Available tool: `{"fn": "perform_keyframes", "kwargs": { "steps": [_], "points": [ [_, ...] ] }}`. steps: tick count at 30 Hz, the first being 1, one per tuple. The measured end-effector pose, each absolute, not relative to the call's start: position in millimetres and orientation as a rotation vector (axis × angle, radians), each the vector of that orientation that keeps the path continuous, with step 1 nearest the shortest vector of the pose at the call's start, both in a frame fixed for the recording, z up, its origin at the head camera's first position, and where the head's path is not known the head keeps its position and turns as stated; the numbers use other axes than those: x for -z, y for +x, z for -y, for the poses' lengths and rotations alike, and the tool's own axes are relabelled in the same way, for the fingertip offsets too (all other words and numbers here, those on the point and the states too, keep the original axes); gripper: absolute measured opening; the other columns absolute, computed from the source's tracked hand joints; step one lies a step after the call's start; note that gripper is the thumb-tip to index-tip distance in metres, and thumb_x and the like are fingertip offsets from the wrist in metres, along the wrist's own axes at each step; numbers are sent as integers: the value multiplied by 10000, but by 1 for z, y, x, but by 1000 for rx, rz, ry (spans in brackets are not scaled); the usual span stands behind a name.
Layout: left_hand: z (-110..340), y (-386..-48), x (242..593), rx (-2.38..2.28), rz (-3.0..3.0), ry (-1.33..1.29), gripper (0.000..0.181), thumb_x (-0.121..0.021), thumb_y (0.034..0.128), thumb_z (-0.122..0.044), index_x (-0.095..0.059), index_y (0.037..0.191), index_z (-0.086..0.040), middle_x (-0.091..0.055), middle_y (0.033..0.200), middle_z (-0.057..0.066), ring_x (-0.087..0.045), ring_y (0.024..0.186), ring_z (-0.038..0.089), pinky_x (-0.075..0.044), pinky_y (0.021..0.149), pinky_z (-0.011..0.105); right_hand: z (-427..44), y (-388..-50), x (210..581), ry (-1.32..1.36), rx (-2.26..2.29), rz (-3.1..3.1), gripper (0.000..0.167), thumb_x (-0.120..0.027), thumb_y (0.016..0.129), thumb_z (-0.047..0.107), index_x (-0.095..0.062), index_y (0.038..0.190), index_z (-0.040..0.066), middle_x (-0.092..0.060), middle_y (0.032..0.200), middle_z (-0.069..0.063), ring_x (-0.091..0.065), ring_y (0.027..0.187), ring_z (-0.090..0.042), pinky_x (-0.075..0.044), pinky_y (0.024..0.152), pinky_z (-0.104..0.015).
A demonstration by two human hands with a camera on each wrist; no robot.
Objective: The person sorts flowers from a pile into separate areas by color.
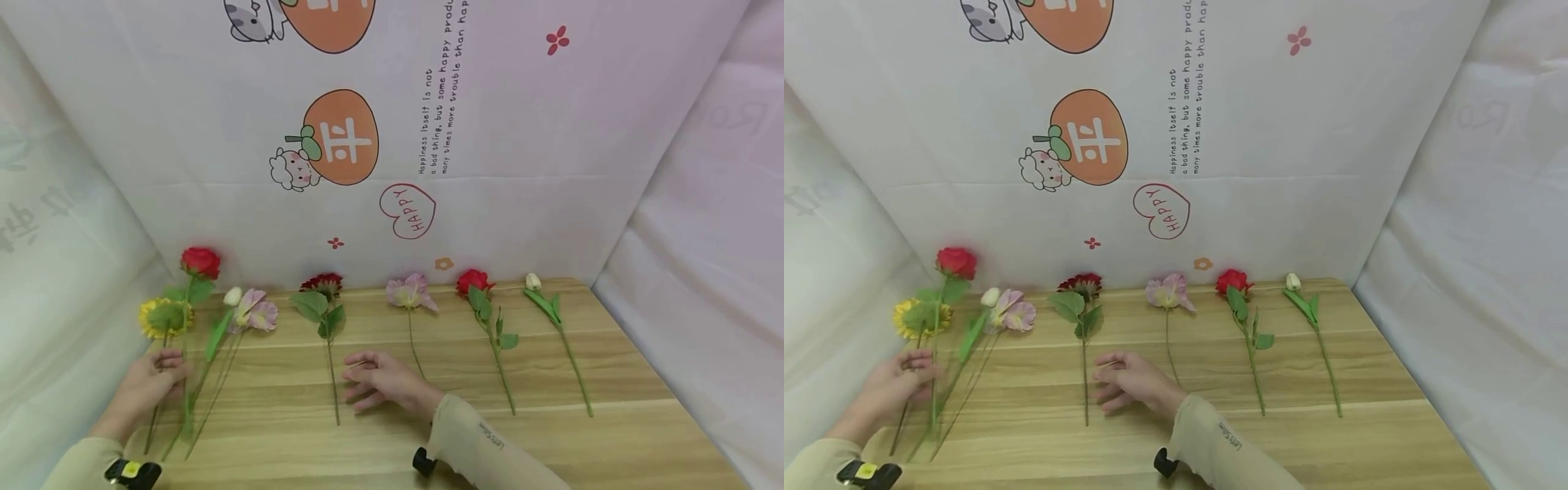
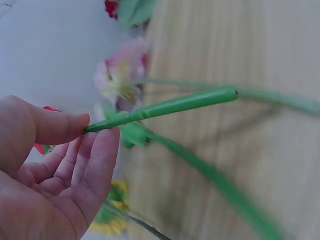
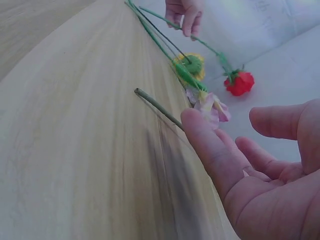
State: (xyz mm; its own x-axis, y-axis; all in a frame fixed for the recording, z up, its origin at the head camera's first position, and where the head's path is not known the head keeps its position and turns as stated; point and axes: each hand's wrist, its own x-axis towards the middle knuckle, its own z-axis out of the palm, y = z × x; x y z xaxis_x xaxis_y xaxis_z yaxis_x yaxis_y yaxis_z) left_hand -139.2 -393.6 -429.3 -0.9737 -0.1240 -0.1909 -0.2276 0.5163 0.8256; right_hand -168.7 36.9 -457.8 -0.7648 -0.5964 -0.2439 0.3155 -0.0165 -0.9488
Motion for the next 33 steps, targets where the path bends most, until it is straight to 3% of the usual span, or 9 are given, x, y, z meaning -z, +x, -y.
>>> {"fn": "perform_keyframes", "kwargs": {
  "steps": [4,9,14,26,33],
  "points": [
    [379,-137,419,-1535,-2645,-258,708,-604,1043,-272,-248,1482,154,-440,1315,265,-646,914,80,-612,810,343,-41,-170,456,-304,1854,-1634,459,-627,1025,153,-472,1400,-62,-598,1269,-247,-664,1072,-419,-613,809,-461],
    [352,-137,409,-1695,-2571,-175,685,-636,1027,-195,-253,1471,160,-476,1234,188,-629,903,41,-609,827,348,-46,-167,451,-314,1856,-1642,475,-633,1022,159,-469,1405,-69,-594,1277,-257,-662,1074,-422,-615,803,-451],
    [316,-137,402,-1828,-2554,-85,592,-662,1003,-118,-329,1416,146,-492,1167,146,-654,876,106,-614,804,331,-48,-162,444,-341,1848,-1687,456,-661,1001,140,-501,1373,-68,-607,1233,-266,-668,1053,-430,-618,787,-451],
    [229,-155,397,-2006,-2349,98,493,-701,977,-122,-436,1346,70,-509,1169,158,-670,930,239,-614,815,358,-52,-150,431,-427,1815,-1756,385,-663,1000,126,-562,1332,-41,-622,1190,-232,-670,1038,-444,-608,799,-510],
    [177,-167,393,-2066,-2220,211,472,-706,966,-86,-461,1343,60,-547,1128,137,-677,911,227,-617,794,355,-60,-141,425,-467,1786,-1770,431,-648,1017,155,-552,1385,-47,-644,1236,-219,-670,1078,-412,-605,819,-500]
  ]
}}
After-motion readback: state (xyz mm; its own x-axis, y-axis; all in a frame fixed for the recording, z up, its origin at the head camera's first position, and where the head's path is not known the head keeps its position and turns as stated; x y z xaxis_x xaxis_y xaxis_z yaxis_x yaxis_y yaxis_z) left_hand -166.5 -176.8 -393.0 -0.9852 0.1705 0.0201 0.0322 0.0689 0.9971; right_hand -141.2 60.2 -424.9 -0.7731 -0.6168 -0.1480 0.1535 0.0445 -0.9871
